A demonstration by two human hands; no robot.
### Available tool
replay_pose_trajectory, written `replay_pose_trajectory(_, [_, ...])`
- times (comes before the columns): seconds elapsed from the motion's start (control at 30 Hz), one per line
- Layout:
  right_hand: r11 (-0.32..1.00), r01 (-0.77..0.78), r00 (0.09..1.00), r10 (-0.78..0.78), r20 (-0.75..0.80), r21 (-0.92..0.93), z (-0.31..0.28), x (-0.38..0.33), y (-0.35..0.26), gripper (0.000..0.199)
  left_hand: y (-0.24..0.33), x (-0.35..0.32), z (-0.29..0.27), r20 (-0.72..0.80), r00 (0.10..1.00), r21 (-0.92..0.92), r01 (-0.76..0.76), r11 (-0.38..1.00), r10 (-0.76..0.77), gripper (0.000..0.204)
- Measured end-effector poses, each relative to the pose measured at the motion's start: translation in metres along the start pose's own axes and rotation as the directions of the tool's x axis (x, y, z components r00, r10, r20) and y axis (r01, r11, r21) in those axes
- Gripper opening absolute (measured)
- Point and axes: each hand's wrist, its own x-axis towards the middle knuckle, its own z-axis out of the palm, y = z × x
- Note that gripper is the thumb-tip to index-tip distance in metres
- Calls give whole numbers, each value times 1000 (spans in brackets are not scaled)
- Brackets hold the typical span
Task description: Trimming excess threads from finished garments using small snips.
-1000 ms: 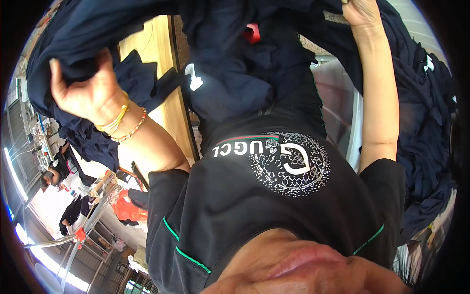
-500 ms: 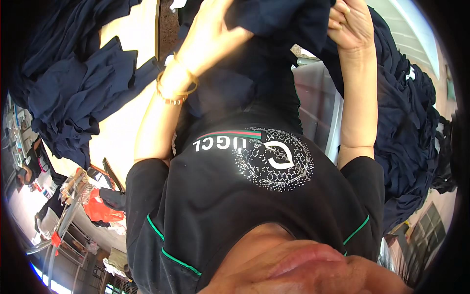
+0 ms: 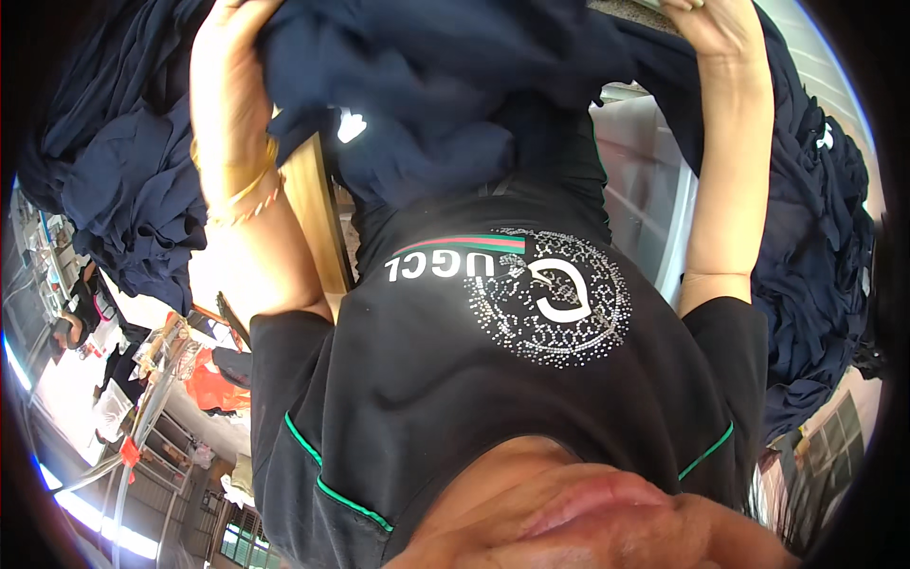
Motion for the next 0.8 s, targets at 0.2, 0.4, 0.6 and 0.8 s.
replay_pose_trajectory(0.2, [989,50,994,-36,-105,141,-24,3,3,32,-25,0,79,183,935,689,-342,638,304,43])
replay_pose_trajectory(0.4, [991,72,990,-85,-113,-114,-3,-2,7,28,-47,-11,143,603,750,652,-659,374,271,37])
replay_pose_trajectory(0.6, [993,56,982,-73,-174,-99,0,0,9,26,-53,44,172,422,844,630,-536,562,332,20])
replay_pose_trajectory(0.8, [996,30,978,-47,-202,-86,-3,1,6,25,-107,70,227,407,858,812,-497,305,314,16])
